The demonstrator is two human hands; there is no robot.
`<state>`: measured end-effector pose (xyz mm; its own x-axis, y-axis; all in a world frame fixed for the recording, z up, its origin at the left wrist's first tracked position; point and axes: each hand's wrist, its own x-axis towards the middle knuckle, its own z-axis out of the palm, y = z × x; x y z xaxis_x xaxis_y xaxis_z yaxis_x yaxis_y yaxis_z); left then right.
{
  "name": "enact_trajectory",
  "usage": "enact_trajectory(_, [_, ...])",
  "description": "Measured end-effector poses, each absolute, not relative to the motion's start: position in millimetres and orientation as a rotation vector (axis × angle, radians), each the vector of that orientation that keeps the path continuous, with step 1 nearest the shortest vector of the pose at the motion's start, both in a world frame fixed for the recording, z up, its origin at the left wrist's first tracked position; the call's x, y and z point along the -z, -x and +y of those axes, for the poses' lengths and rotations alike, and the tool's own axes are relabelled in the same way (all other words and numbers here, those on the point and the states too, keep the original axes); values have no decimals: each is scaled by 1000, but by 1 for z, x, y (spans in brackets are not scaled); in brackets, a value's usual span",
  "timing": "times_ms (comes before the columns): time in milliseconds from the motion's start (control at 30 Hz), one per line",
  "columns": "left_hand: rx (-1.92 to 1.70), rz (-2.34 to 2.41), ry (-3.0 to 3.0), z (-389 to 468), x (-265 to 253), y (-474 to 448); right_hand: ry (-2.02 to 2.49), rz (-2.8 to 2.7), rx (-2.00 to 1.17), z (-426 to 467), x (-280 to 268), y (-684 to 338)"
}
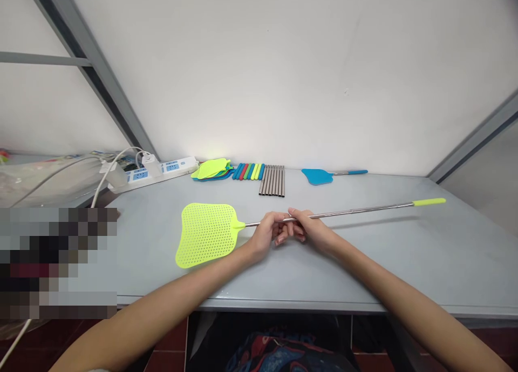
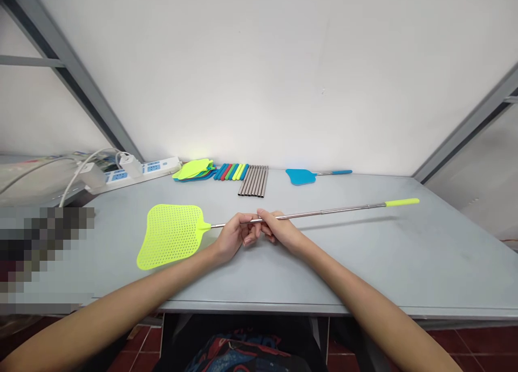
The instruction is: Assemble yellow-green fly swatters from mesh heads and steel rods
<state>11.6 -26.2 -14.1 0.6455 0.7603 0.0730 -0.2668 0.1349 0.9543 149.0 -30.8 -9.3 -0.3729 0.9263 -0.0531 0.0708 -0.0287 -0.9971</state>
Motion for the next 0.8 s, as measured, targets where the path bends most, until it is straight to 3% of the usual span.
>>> enact_trajectory(333, [-803,402,-1089,-27,14,-14,827,-1193,-1636,-31,3,-155])
enact_trajectory(600, [-833,517,-1042,-24,13,-11,780,-1201,-1407,-12,10,-172])
enact_trajectory(800, [-737,563,-1136,-21,8,-8,963,-1521,-1239,-9,19,-175])
